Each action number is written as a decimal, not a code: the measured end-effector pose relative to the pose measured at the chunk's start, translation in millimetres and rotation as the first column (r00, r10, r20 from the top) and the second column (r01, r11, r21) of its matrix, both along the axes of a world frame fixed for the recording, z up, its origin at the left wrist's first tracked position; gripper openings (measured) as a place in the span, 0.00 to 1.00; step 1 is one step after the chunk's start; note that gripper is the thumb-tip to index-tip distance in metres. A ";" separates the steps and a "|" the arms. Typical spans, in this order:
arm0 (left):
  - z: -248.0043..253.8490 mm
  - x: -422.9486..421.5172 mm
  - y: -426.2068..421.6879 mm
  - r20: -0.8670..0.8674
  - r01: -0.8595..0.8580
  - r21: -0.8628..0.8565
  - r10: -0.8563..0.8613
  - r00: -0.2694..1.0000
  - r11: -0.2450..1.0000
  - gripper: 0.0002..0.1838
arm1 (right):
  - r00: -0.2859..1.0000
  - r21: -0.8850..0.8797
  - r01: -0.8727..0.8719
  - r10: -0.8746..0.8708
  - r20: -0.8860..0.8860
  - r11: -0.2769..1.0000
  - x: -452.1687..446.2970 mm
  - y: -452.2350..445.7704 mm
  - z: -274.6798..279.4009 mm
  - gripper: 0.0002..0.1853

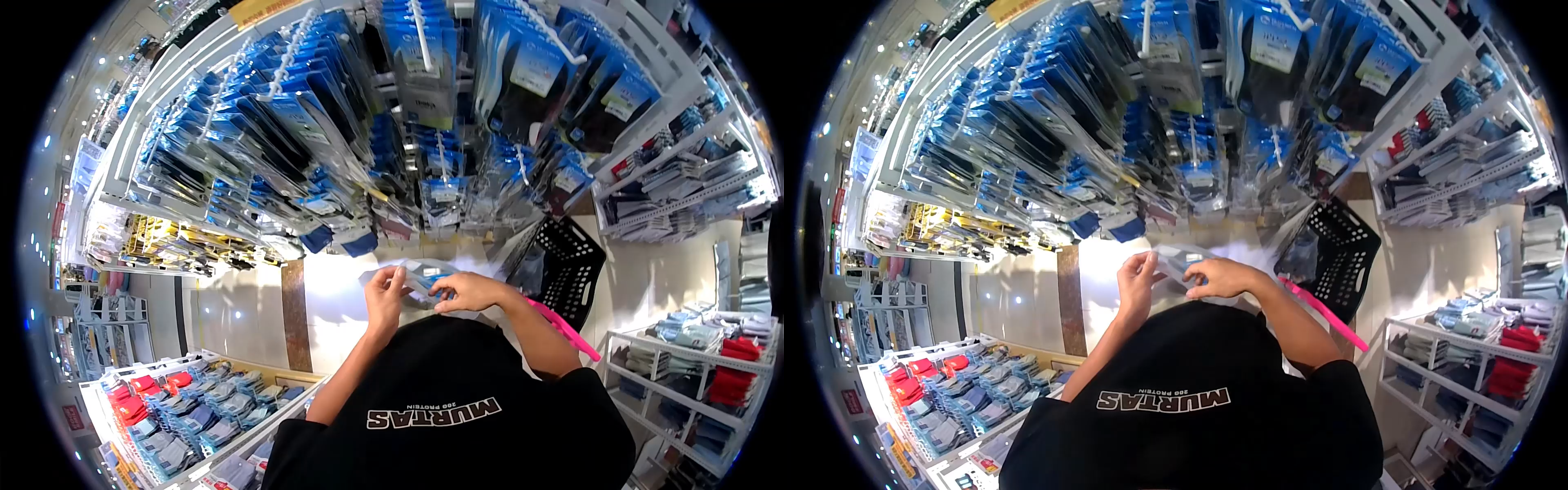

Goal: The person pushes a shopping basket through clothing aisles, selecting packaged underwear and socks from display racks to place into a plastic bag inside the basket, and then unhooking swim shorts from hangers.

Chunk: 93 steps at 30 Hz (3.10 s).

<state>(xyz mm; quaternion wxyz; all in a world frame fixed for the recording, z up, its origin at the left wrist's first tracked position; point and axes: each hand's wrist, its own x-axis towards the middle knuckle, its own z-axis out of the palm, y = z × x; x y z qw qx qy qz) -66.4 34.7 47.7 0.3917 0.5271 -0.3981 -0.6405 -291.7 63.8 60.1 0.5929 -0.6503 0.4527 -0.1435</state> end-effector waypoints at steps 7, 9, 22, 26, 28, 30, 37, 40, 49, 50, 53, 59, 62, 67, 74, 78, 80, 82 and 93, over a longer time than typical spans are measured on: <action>-30.9 17.9 1.2 -0.146 0.082 0.093 -0.068 0.987 0.992 0.14 | 0.573 -0.214 0.778 -0.527 0.628 0.591 -45.1 -107.9 124.8 0.35; -33.8 23.8 0.4 -0.306 0.063 0.195 0.000 0.952 0.979 0.13 | 0.561 -0.561 0.804 -0.566 0.604 0.199 -49.1 -144.2 152.4 0.46; -28.7 44.5 14.7 -0.311 -0.045 0.235 0.119 0.943 0.971 0.12 | 0.594 -0.457 0.805 -0.507 0.625 0.379 -58.0 -245.8 178.9 0.47; -45.1 44.0 21.7 -0.306 0.008 0.208 0.057 0.950 0.978 0.11 | 0.612 -0.448 0.790 -0.494 0.618 0.419 -57.4 -242.9 187.9 0.44; -41.1 42.2 22.7 -0.312 0.052 0.215 0.018 0.950 0.975 0.11 | 0.617 -0.478 0.787 -0.492 0.614 0.389 -58.8 -245.0 184.9 0.45; -36.8 41.4 21.7 -0.313 0.078 0.216 -0.007 0.950 0.973 0.11 | 0.636 -0.537 0.769 -0.497 0.591 0.345 -60.1 -248.3 181.0 0.46; -23.7 38.5 22.2 -0.282 0.109 0.201 -0.049 0.958 0.973 0.11 | 0.654 -0.375 0.755 -0.571 0.497 0.539 -60.7 -239.7 203.2 0.33; -27.1 39.9 23.0 -0.294 0.112 0.188 -0.053 0.954 0.976 0.11 | 0.641 -0.356 0.762 -0.554 0.531 0.540 -60.4 -243.5 204.2 0.28; -30.3 40.3 23.2 -0.267 0.116 0.206 -0.058 0.962 0.972 0.12 | 0.710 -0.411 0.704 -0.547 0.444 0.580 -69.4 -232.5 200.2 0.46; -32.0 39.6 22.8 -0.263 0.115 0.209 -0.058 0.963 0.971 0.12 | 0.720 -0.416 0.693 -0.529 0.449 0.589 -69.1 -229.1 200.7 0.46; -36.4 38.4 22.0 -0.257 0.120 0.217 -0.062 0.964 0.969 0.12 | 0.743 -0.424 0.666 -0.498 0.447 0.613 -64.6 -208.1 210.9 0.46; -29.9 36.8 16.6 -0.235 0.110 0.199 -0.062 0.970 0.974 0.11 | 0.788 -0.441 0.613 -0.471 0.396 0.656 -61.2 -156.0 214.8 0.39; -26.3 35.2 12.7 -0.218 0.114 0.184 -0.073 0.973 0.976 0.10 | 0.798 -0.358 0.587 -0.446 0.405 0.726 -56.6 -128.7 228.7 0.31; -15.4 31.7 10.4 -0.222 0.122 0.171 -0.082 0.972 0.978 0.11 | 0.794 -0.292 0.565 -0.412 0.447 0.772 -56.0 -124.4 234.4 0.28; -13.0 31.1 6.5 -0.213 0.124 0.145 -0.092 0.973 0.982 0.13 | 0.803 -0.479 0.595 -0.494 0.333 0.645 -48.1 -120.0 241.4 0.29; -19.1 32.4 6.3 -0.219 0.121 0.151 -0.086 0.972 0.981 0.13 | 0.836 -0.349 0.540 -0.442 0.325 0.766 -58.4 -118.9 261.2 0.27; -24.8 30.4 7.0 -0.239 0.134 0.159 -0.094 0.967 0.978 0.13 | 0.857 -0.268 0.483 -0.387 0.341 0.834 -62.9 -120.1 261.2 0.27; -27.1 26.6 8.5 -0.226 0.146 0.173 -0.105 0.969 0.974 0.13 | 0.865 -0.253 0.452 -0.350 0.359 0.856 -71.4 -121.6 258.9 0.26; -32.9 20.3 5.5 -0.218 0.193 0.188 -0.151 0.964 0.963 0.11 | 0.898 -0.414 0.439 -0.388 0.206 0.797 -49.0 -88.7 278.1 0.35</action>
